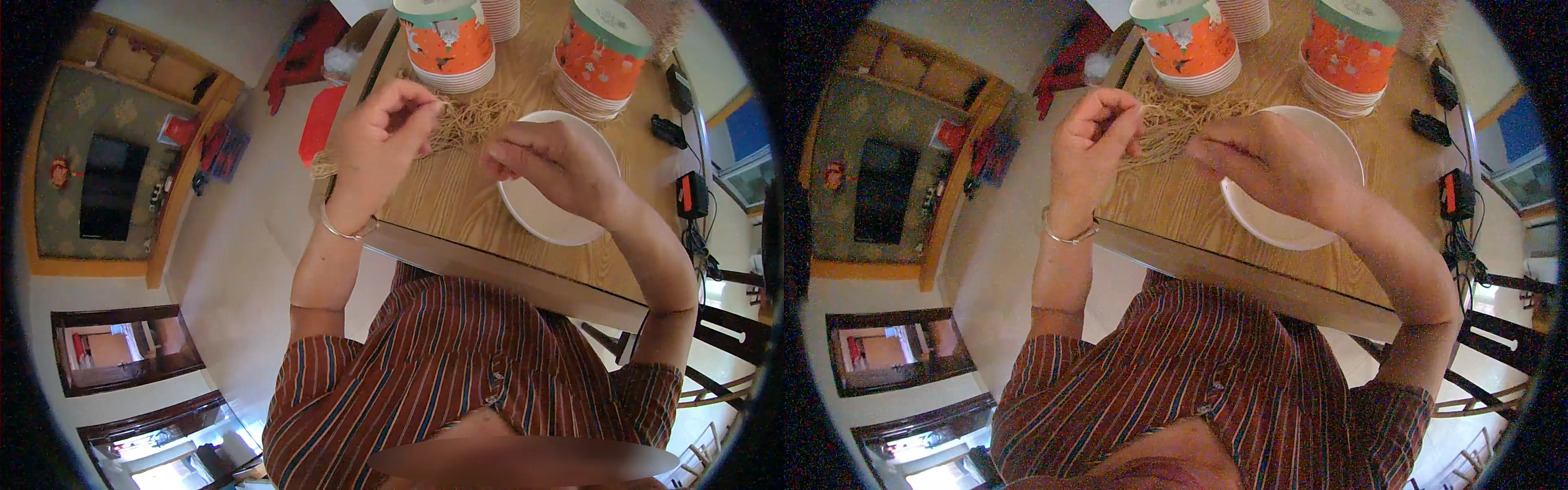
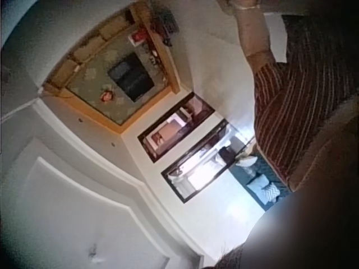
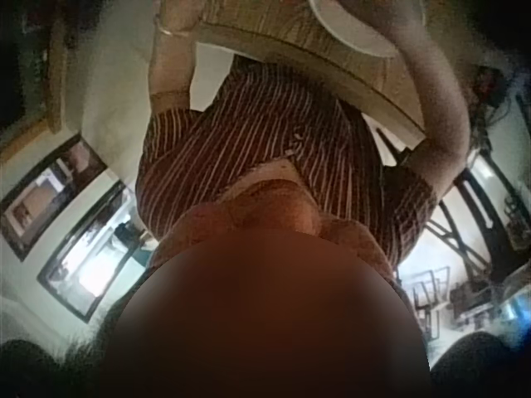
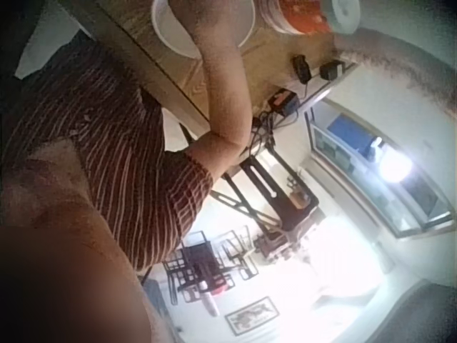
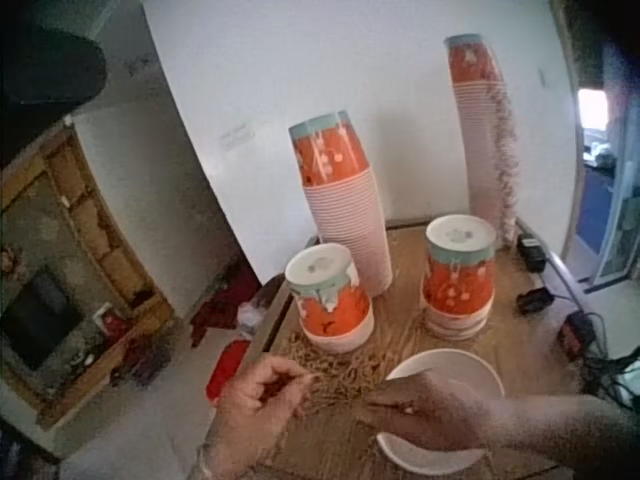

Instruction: The person is tying thin straw-like strings into small loops or knots over a white bowl on a wooden table.

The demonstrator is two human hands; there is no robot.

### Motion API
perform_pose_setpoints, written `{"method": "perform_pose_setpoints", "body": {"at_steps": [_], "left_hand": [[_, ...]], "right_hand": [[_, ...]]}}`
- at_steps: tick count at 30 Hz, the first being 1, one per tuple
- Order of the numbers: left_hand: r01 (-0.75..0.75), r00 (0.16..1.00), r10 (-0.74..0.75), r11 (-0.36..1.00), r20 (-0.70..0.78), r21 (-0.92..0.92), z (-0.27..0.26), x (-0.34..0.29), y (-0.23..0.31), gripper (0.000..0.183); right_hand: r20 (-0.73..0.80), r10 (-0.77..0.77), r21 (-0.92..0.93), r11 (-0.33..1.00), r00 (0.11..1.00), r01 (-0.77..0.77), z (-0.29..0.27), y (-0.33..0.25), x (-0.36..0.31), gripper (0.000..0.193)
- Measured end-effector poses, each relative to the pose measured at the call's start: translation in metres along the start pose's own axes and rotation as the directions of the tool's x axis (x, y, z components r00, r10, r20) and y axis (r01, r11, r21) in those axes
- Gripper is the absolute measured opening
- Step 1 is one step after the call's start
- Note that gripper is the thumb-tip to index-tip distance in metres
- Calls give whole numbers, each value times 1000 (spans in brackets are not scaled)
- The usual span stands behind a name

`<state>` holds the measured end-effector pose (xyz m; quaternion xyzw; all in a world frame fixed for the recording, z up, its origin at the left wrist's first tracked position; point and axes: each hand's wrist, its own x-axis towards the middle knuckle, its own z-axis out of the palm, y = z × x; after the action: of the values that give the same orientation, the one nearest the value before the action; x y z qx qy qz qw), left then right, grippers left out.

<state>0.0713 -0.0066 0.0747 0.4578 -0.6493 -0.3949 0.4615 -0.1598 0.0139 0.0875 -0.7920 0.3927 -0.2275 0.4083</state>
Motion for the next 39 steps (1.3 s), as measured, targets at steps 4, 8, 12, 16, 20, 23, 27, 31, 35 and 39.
{"method": "perform_pose_setpoints", "body": {"at_steps": [4,8,12,16,20,23,27,31,35,39], "left_hand": [[-345,938,331,914,100,212,30,-11,26,8],[-491,870,461,783,174,382,50,-28,30,12],[-444,895,385,818,226,366,67,-43,12,14],[-462,887,413,811,207,360,83,-55,2,14],[-533,845,461,767,270,357,91,-65,-2,14],[-543,831,426,760,359,356,90,-70,-1,14],[-611,775,476,732,416,301,90,-80,-2,12],[-588,800,517,776,305,227,75,-70,8,11],[-394,918,377,899,121,192,51,-43,15,6],[-185,965,187,982,183,-32,46,-29,8,20]], "right_hand": [[-5,109,582,809,994,-86,13,2,5,39],[-108,177,889,457,978,16,17,26,8,43],[-121,104,904,421,987,67,7,26,6,37],[-114,95,923,378,989,70,5,27,1,30],[-113,116,937,343,987,67,5,22,-3,28],[-88,144,941,337,986,35,0,19,-8,27],[-35,118,934,358,992,-9,1,14,-14,26],[-110,139,829,558,984,13,1,14,-20,24],[-148,108,709,705,983,29,4,15,-28,25],[-138,82,600,800,987,18,8,15,-31,25]]}}
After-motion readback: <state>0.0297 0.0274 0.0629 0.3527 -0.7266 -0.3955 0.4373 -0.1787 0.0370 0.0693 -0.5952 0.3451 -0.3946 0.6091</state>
